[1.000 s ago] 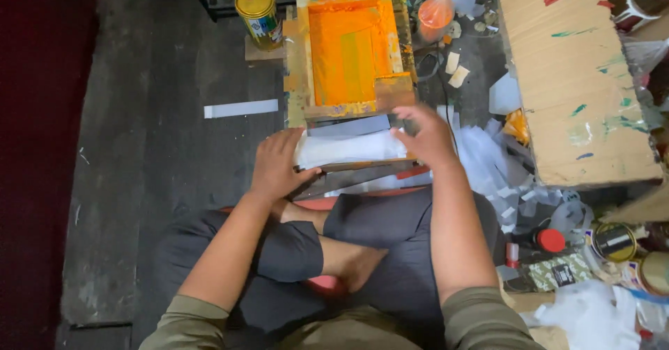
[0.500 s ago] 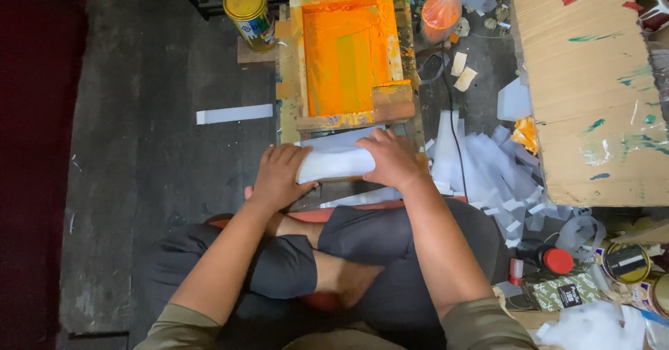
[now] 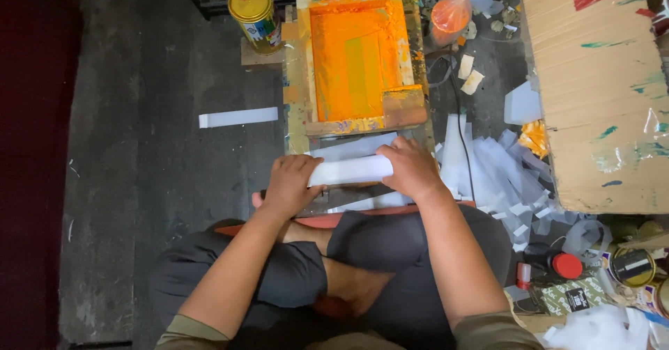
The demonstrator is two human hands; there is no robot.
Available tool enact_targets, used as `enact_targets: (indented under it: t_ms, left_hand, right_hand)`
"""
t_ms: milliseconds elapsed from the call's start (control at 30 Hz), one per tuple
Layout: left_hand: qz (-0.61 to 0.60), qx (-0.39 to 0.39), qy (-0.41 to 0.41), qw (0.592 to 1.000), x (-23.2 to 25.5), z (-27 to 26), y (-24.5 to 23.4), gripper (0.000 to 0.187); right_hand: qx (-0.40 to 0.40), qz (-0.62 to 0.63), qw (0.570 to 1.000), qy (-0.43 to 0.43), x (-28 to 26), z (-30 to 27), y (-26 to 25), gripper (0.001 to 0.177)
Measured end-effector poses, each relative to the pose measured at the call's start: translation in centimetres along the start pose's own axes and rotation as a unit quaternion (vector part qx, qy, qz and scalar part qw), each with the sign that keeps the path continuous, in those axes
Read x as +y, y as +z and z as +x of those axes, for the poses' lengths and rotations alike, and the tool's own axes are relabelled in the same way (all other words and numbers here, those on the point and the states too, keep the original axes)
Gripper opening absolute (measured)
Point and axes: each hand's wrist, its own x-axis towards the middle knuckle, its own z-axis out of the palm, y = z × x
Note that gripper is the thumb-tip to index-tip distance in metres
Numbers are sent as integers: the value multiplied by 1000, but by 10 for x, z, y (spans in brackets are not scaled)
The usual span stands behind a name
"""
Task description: The person sits on the floor and uses a squeegee to spread orange ink across a screen printing frame. They then place a white strip of material under the frame, pull it through, and repeat the process with additional strips.
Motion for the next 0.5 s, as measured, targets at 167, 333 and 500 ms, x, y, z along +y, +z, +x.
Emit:
enact_targets:
  t_ms: [167,333,500]
  left_hand:
    - [-26,-20,-4,999,1,1,-4,59]
    - [-36,-21,-6,999,1,0,-4,57]
    - [-57,-25,-14,998,3,1,-6,54]
  right_hand:
    - [-25,8,1000,17,-7,-3,-14,50]
    - [-29,26,999,37,1,0,-12,50]
    - [-43,43,997,44,-7,-5,-26,45]
